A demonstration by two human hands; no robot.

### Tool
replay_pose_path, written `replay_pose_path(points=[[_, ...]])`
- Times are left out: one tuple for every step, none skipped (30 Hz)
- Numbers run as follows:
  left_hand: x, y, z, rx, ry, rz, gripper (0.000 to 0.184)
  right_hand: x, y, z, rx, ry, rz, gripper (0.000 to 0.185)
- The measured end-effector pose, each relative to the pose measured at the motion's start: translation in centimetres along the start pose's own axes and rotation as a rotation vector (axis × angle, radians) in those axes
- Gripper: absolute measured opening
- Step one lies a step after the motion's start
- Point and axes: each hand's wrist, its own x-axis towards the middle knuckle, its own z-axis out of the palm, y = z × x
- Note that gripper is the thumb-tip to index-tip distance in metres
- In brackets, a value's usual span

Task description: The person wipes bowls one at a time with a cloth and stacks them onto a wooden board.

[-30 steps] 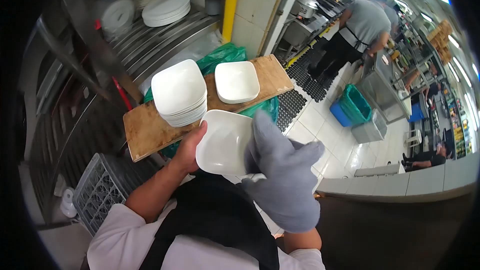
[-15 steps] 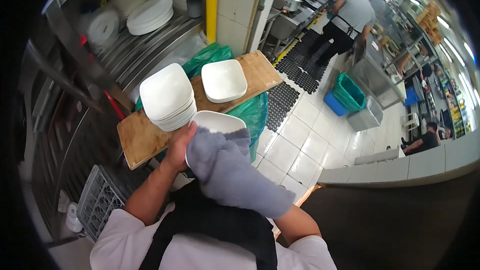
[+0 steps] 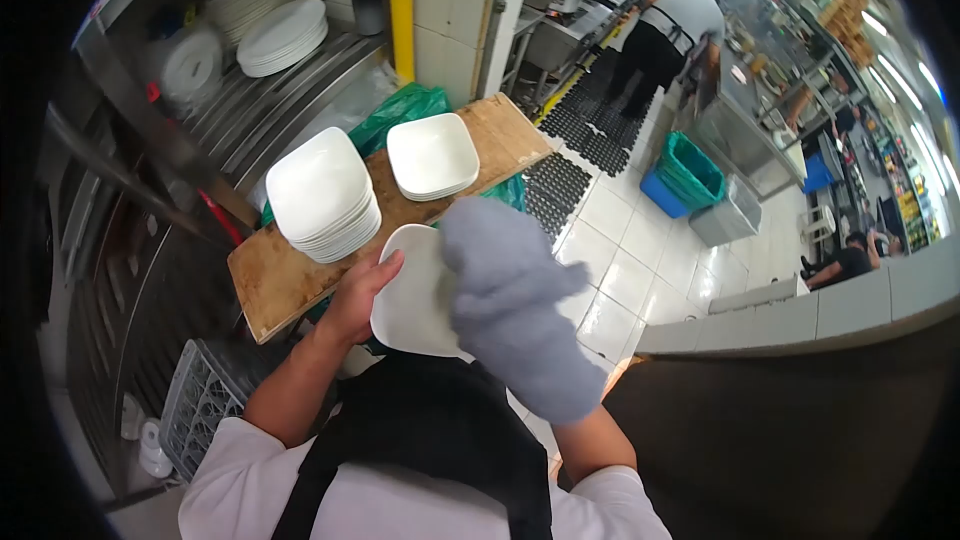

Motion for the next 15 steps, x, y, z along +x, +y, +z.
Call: replay_pose_path(points=[[-0.1, -0.1, 0.3, 0.016, -0.022, -0.013, 0.047, -0.3, 0.2, 1.2, -0.214, 0.061, -0.208, 0.042], [0.1, -0.6, 0.0, -0.019, 0.008, -0.028, 0.045, -0.5, 0.1, 2.2, -0.22, 0.062, -0.198, 0.042], [0.2, -0.6, 0.0, -0.017, 0.004, -0.029, 0.045, -0.6, -0.1, 3.2, 0.039, -0.027, -0.043, 0.036], [0.3, -0.4, 0.0, -0.025, 0.031, 0.028, 0.045, -0.7, -0.4, 3.9, 0.301, -0.116, 0.11, 0.031], [0.4, -0.3, 0.0, -0.032, 0.058, 0.085, 0.044, -0.9, -0.6, 4.1, 0.302, -0.115, 0.111, 0.031], [0.5, -0.5, -0.1, -0.036, 0.099, 0.109, 0.042, -1.3, -0.9, 4.2, 0.332, -0.099, 0.061, 0.022], [0.7, -0.8, -0.4, -0.039, 0.101, 0.109, 0.042, -1.6, -1.0, 4.2, 0.362, -0.086, 0.01, 0.015], [0.8, -1.0, -0.6, -0.04, 0.1, 0.119, 0.043, -1.6, -1.2, 3.7, 0.363, -0.091, 0.008, 0.015], [0.8, -1.2, -0.9, -0.039, 0.101, 0.127, 0.044, -1.6, -1.5, 2.9, 0.424, -0.077, -0.037, 0.012], [0.8, -1.5, -1.0, -0.039, 0.106, 0.127, 0.044, -1.7, -1.6, 2.4, 0.485, -0.062, -0.082, 0.011], [0.7, -1.8, -1.0, -0.014, 0.138, 0.157, 0.045, -2.9, -1.2, 2.3, 0.49, -0.062, -0.084, 0.011], [0.6, -2.0, -1.1, 0.012, 0.169, 0.188, 0.046, -4.8, -0.6, 2.1, 0.493, -0.052, 0.047, 0.017], [0.5, -1.9, -1.2, 0.013, 0.171, 0.191, 0.046, -6.2, -0.2, 1.8, 0.493, -0.042, 0.176, 0.024], [0.3, -1.5, -1.5, -0.004, 0.174, 0.218, 0.046, -6.4, -0.4, 1.0, 0.553, -0.021, 0.293, 0.038], [0.2, -1.1, -1.7, -0.021, 0.175, 0.245, 0.047, -6.4, -0.3, -0.2, 0.582, -0.019, 0.329, 0.036]])
